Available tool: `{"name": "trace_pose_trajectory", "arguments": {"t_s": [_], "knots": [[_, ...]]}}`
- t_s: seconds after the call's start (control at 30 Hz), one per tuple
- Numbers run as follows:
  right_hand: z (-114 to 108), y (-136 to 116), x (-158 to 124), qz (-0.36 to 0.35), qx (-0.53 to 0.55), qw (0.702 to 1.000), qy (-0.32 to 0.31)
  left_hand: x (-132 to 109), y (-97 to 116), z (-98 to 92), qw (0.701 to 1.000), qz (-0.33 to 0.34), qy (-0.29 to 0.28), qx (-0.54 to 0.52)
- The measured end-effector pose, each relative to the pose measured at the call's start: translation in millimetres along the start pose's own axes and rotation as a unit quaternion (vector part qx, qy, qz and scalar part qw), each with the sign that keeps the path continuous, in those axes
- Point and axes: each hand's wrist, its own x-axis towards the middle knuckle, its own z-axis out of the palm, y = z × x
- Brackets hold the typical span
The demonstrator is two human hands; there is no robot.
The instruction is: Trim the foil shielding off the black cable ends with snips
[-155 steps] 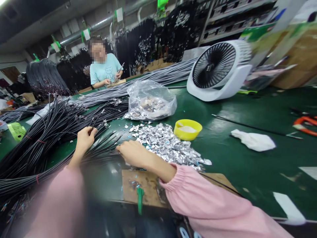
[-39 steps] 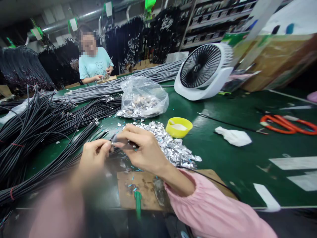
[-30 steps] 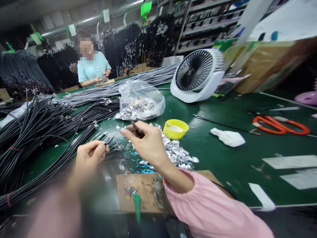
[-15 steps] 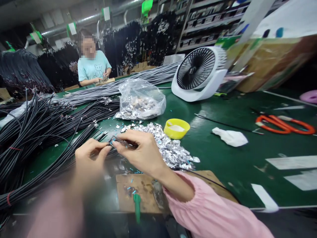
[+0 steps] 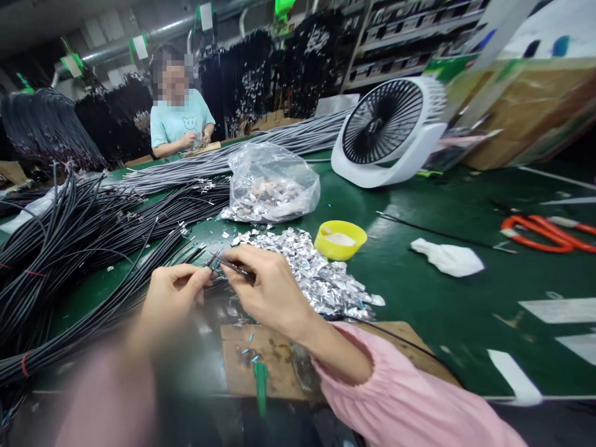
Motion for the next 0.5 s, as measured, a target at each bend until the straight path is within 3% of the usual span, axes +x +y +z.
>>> {"name": "trace_pose_trajectory", "arguments": {"t_s": [0.1, 0.2, 0.27, 0.37, 0.5], "knots": [[-1.9, 0.1, 0.7, 0.084, 0.086, 0.992, -0.033, 1.1, 2.1, -1.4, 0.992, -0.055, -0.057, -0.098], [-2.3, 3.4, 3.2, 0.183, 0.169, 0.965, -0.078, -0.6, -0.1, 2.3, 0.992, -0.007, -0.016, -0.126], [-1.4, 5.3, 4.9, 0.216, 0.196, 0.953, -0.082, -2.7, -2.2, 4.9, 0.995, 0.055, 0.035, -0.081], [0.1, 4.6, 5.4, 0.204, 0.206, 0.956, -0.039, -5.4, -4.3, 6.6, 0.981, 0.144, 0.124, 0.023], [-0.5, -1.2, 2.5, 0.065, 0.094, 0.993, -0.012, -7.9, -5.3, 7.4, 0.965, 0.186, 0.166, 0.084]]}}
